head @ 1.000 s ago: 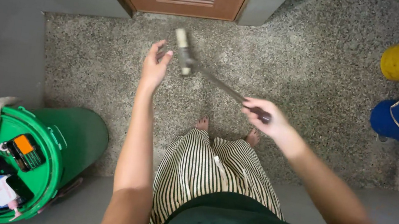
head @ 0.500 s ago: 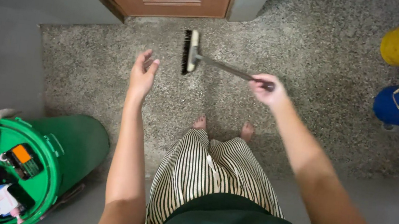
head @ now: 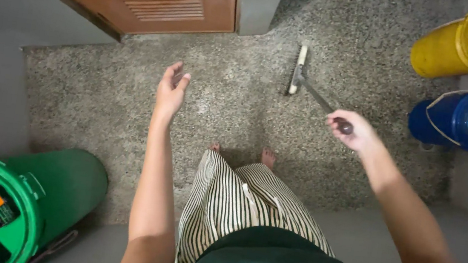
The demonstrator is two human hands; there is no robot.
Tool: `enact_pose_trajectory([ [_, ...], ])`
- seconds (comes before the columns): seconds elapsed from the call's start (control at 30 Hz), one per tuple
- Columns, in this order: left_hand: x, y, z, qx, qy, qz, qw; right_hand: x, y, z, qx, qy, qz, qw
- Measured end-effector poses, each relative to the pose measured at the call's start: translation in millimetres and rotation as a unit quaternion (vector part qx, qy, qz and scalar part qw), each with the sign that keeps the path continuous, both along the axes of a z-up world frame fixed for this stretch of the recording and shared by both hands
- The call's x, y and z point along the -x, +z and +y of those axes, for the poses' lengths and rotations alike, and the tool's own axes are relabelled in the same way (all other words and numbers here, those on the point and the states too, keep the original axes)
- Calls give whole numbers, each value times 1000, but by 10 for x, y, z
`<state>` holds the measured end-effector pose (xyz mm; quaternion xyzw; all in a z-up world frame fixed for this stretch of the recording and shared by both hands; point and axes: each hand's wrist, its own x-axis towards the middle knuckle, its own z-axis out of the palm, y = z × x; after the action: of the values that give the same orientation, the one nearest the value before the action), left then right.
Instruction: The person sweeps the bathroom floor with a small hand broom, moving around buckets and a toilet. They briefly turn on a tap to fill a blue bucket with water, then continue sweeping the floor.
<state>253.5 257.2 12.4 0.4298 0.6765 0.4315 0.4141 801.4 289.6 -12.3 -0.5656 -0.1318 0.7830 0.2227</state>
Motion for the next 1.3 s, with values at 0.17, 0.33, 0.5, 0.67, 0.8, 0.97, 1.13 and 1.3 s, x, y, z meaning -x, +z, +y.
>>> enact_pose_trajectory([
  [0.17, -454, 103, 230, -5, 2, -33, 999, 175, 731, -241, 13, 0, 3, 1000],
  [0.33, -902, 470, 304, 27, 13, -27, 999, 280, 866, -186, 64, 49, 105, 991],
  [0.5, -1188, 631, 294, 41, 16, -4, 999, 665, 451, 11, 26, 137, 220, 966],
  [0.67, -1366, 654, 339, 47, 29, -27, 998, 1265, 38, 79, 118, 67, 131, 982],
  [0.8, -1502, 736, 349, 69, 24, 18, 997, 848, -365, 128, 68, 56, 119, 989],
  [0.97, -1633, 719, 438, 68, 9, 12, 998, -675, -693, 260, 75, -11, 231, 970],
  [1.13, -1716, 731, 550, 63, -6, 0, 998, -1989, -529, 2, 127, -138, 120, 975],
  [1.3, -1778, 873, 605, 77, -14, 11, 997, -2449, -243, -69, 95, -127, 49, 986],
])
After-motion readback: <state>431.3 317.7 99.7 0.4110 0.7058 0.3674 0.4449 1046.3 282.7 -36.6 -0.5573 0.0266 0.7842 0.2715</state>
